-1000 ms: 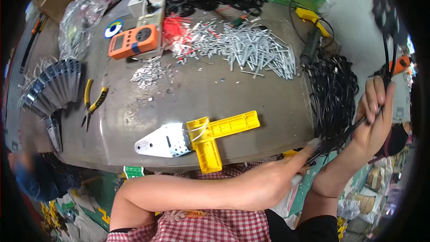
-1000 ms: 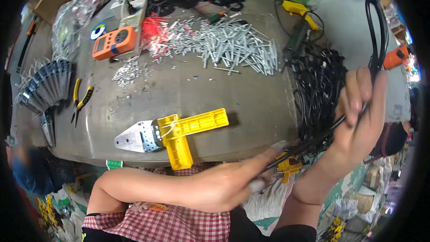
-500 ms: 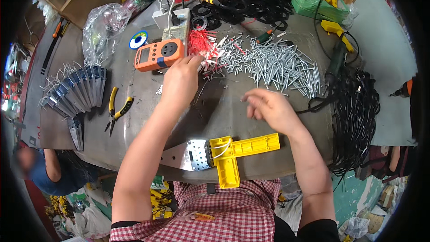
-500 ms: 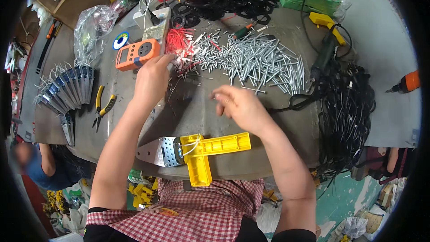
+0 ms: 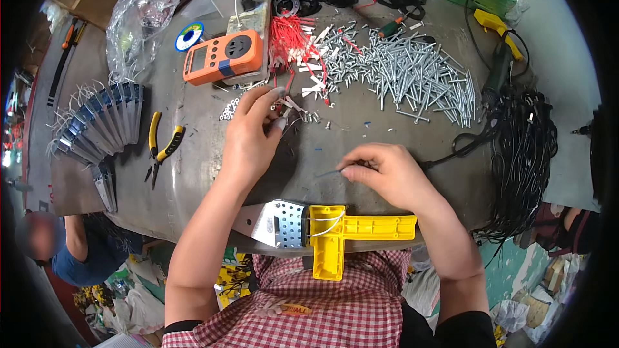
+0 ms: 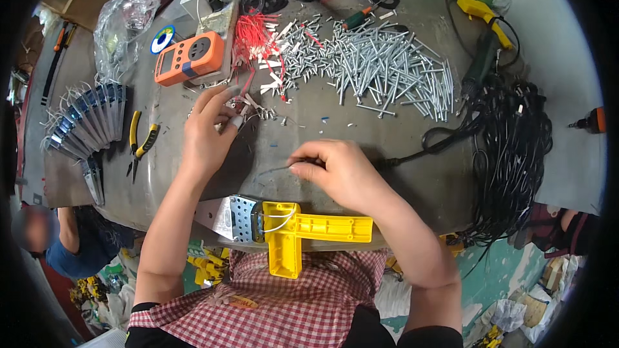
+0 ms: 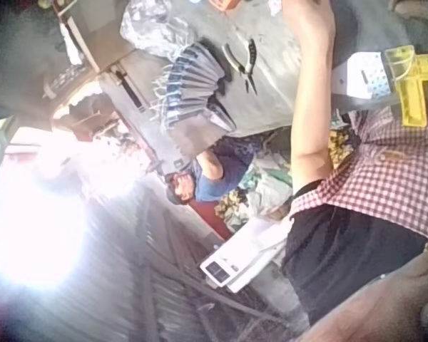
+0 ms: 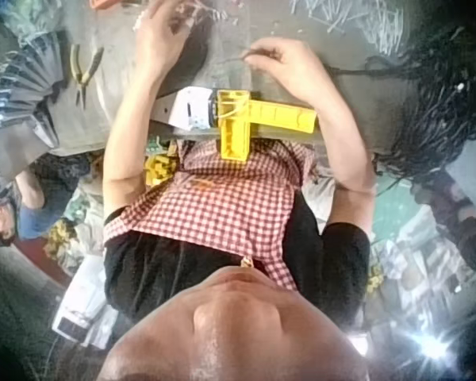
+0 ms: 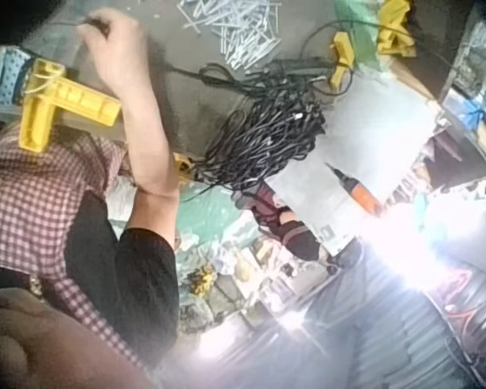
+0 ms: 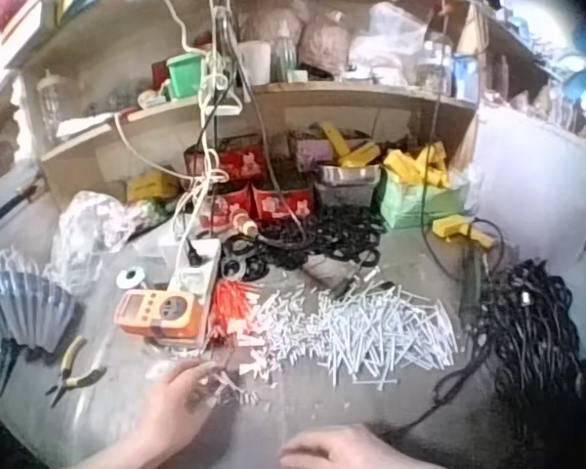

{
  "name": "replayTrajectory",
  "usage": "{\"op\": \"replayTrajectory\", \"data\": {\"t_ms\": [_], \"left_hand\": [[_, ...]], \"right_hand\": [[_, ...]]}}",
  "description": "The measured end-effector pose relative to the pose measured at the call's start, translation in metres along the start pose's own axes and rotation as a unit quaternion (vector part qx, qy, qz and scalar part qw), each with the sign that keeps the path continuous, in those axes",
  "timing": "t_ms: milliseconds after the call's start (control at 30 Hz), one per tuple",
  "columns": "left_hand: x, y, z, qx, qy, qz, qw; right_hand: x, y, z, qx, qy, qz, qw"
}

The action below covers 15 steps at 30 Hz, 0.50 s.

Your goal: Assemble an electrical device by wiring components and securing them inside a plastic housing.

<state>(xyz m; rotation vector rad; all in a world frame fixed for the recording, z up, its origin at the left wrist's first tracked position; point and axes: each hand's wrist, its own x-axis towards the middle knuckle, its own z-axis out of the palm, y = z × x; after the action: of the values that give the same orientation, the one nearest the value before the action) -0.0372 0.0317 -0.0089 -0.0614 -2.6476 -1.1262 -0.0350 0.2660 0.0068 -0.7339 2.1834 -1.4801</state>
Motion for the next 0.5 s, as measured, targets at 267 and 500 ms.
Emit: {"op": "replayTrajectory", "data": {"t_ms": [267, 500], "left_hand": [[-0.023, -0.001, -0.017, 0.062, 0.040, 0.053, 0.996], [-0.062, 0.036, -0.019, -0.172, -0.071, -0.028, 0.982]], "right_hand": [[-0.016, -0.054, 0.012, 0.135, -0.043, 0.042, 0.989], [-0.001, -0.020, 0.021, 0.112, 0.147, 0.089, 0.979]]}}
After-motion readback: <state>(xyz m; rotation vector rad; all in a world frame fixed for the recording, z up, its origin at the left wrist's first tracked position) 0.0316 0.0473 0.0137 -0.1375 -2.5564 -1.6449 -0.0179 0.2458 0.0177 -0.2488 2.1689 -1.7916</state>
